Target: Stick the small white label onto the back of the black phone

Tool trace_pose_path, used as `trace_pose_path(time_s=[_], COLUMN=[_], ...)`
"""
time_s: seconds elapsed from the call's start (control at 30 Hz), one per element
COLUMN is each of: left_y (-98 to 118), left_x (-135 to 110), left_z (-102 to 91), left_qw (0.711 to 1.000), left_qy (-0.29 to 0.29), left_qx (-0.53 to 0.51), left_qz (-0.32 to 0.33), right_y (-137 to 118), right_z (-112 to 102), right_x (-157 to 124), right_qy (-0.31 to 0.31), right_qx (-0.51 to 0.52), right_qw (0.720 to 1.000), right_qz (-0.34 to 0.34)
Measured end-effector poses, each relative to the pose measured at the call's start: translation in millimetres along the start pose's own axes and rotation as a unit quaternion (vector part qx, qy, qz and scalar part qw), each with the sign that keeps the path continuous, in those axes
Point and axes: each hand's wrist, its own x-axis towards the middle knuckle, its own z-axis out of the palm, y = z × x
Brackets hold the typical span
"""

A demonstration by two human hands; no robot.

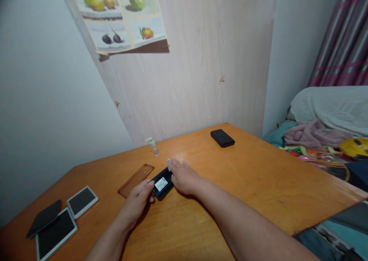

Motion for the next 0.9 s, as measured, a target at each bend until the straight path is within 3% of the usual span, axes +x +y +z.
trace_pose_path(time_s=[0.1, 0.23, 0.3, 0.43, 0.5, 0.7, 0.77, 0.9], left_y=[1, 2, 3, 1, 0, 1, 2, 2], left_x=[0, 0, 0, 0, 0, 0, -1, -1], left_z=[0.1, 0.6, 0.8, 1.5, 1.7, 1.1, 1.2, 1.7], left_qw=[1.0, 1.0, 1.0, 1.0, 1.0, 1.0, 1.0, 0.999], left_qy=[-0.006, -0.005, -0.005, -0.003, -0.005, -0.005, -0.002, -0.003], left_qx=[-0.009, -0.025, -0.026, -0.023, -0.025, -0.022, -0.025, -0.043], left_qz=[-0.004, -0.007, -0.006, -0.008, -0.011, -0.006, -0.008, -0.012], right_y=[5, -14, -17, -1, 1, -23, -16, 7], right_z=[-4, 2, 3, -5, -5, 6, 3, -5], right_x=[0, -9, -9, -2, -2, -12, -10, -6], right_qy=[0.005, -0.023, -0.028, 0.001, 0.006, -0.041, -0.033, -0.006], right_qx=[-0.022, -0.014, -0.009, -0.033, -0.038, -0.009, -0.019, -0.035], right_qw=[0.998, 0.996, 0.993, 0.999, 0.998, 0.991, 0.996, 0.997], right_qz=[0.052, -0.085, -0.112, 0.012, 0.043, -0.123, -0.085, 0.067])
